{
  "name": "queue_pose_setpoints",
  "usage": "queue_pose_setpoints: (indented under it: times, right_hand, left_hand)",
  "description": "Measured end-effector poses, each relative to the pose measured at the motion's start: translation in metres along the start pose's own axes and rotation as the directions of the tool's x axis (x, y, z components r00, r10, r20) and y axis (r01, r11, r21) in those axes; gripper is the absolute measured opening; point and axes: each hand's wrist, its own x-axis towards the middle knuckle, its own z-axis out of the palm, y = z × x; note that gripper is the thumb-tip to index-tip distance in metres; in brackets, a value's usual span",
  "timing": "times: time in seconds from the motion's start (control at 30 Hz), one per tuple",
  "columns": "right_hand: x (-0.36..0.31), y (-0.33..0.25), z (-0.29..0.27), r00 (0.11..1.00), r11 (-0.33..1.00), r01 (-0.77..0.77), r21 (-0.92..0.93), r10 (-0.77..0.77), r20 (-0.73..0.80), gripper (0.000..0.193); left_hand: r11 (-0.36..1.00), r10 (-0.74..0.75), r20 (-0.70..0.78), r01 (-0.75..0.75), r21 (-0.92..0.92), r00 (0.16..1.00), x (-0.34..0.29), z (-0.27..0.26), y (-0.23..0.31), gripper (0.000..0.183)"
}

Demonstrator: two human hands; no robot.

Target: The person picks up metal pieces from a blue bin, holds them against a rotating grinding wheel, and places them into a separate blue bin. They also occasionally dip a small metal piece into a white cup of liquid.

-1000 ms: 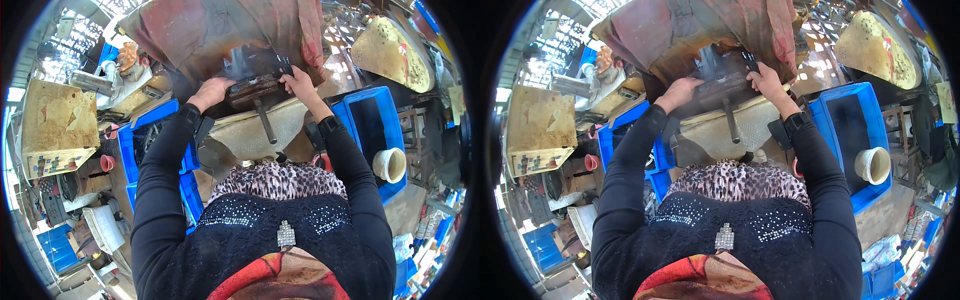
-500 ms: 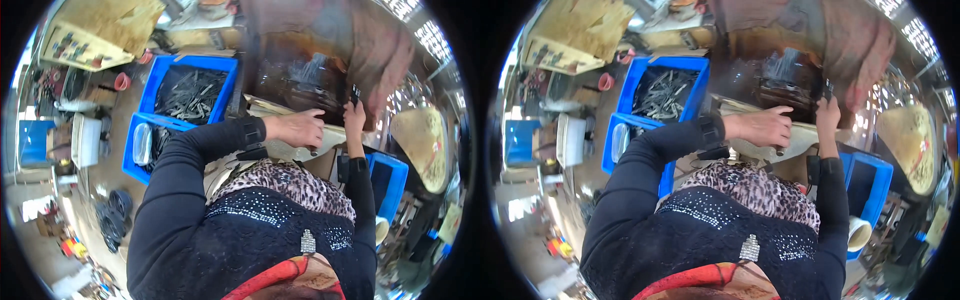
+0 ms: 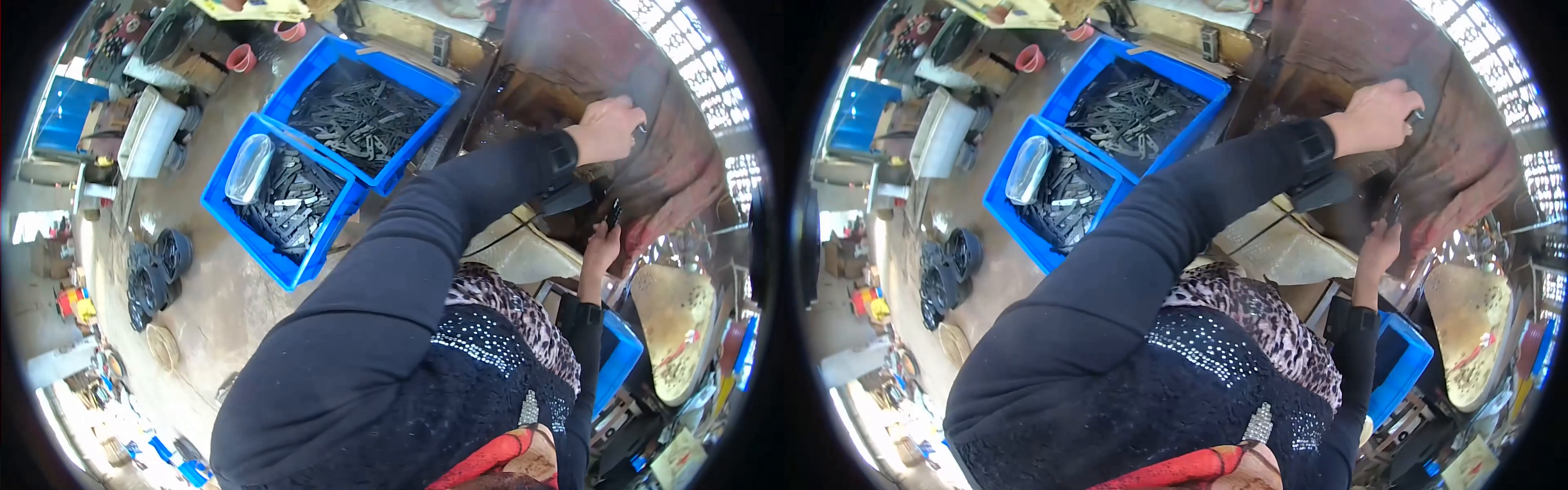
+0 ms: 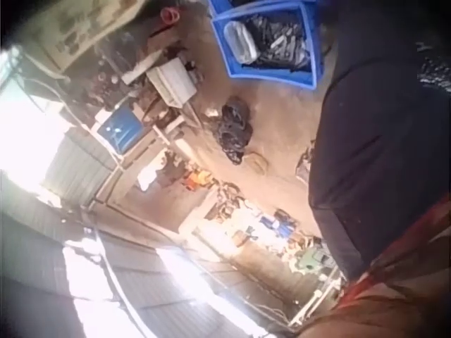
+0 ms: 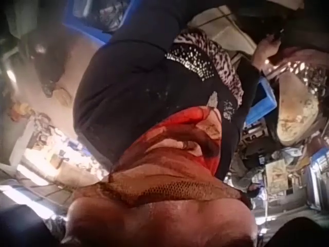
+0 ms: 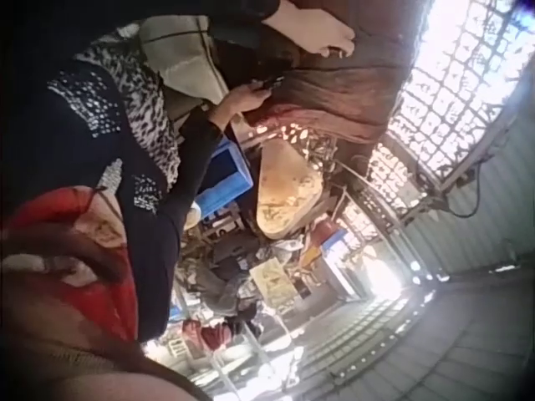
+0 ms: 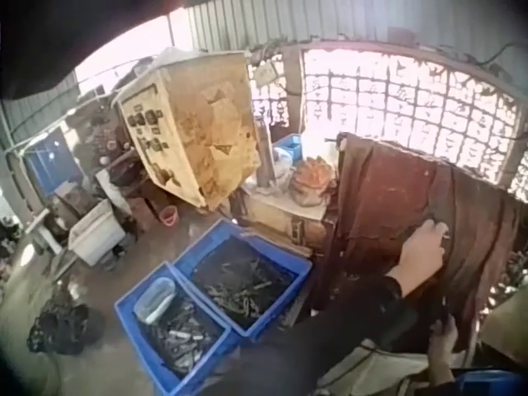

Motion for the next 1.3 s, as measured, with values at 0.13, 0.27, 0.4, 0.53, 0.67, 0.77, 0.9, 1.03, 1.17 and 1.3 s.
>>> queue_pose_setpoints:
  times: [0.13,0.27,0.4,0.53,0.67,0.77,0.9,1.03,1.17,1.3]
  right_hand:
    - [-0.002,-0.005,0.005,1.000,0.996,-0.020,-0.085,0.020,0.006,0.016]
    - [-0.001,-0.003,0.003,1.000,0.991,-0.028,-0.132,0.027,-0.005,0.018]
    - [-0.002,0.002,0.004,0.999,0.992,-0.048,-0.116,0.046,-0.012,0.020]
    - [0.000,0.003,0.002,0.998,0.991,-0.068,-0.114,0.068,-0.008,0.021]
    - [0.000,0.006,-0.003,0.994,0.982,-0.111,-0.150,0.110,-0.012,0.022]
    - [0.001,0.010,-0.008,0.998,0.979,-0.066,-0.195,0.064,-0.017,0.023]
    - [0.007,0.004,-0.019,0.999,0.963,-0.024,-0.267,0.031,0.023,0.024]
    - [0.005,-0.004,-0.029,0.995,0.959,-0.099,-0.265,0.102,-0.002,0.024]
    - [0.009,-0.011,-0.039,0.996,0.950,-0.080,-0.301,0.085,0.004,0.024]
    - [0.008,-0.006,-0.048,0.997,0.928,-0.070,-0.365,0.072,-0.008,0.024]
  left_hand:
    - [0.976,-0.043,0.001,0.042,0.212,0.999,0.030,0.008,-0.020,0.026]
    - [0.971,-0.191,0.141,0.166,0.173,0.971,0.049,0.018,-0.027,0.027]
    - [0.965,-0.233,0.195,0.202,0.167,0.953,0.055,0.015,-0.032,0.030]
    - [0.961,-0.250,0.213,0.216,0.171,0.945,0.057,0.018,-0.031,0.037]
    - [0.983,-0.170,0.129,0.158,0.098,0.977,0.038,0.021,-0.035,0.035]
    - [0.998,-0.052,0.094,0.054,-0.013,0.994,-0.001,-0.009,-0.033,0.029]
    - [0.998,-0.027,0.383,0.001,0.066,0.923,-0.080,-0.090,-0.045,0.020]
    - [0.975,-0.180,0.242,0.142,0.169,0.953,-0.149,-0.180,-0.072,0.014]
    - [0.749,-0.528,-0.018,0.476,0.460,0.849,-0.190,-0.249,-0.126,0.017]
    - [0.531,-0.624,-0.060,0.479,0.699,0.779,-0.215,-0.257,-0.182,0.021]
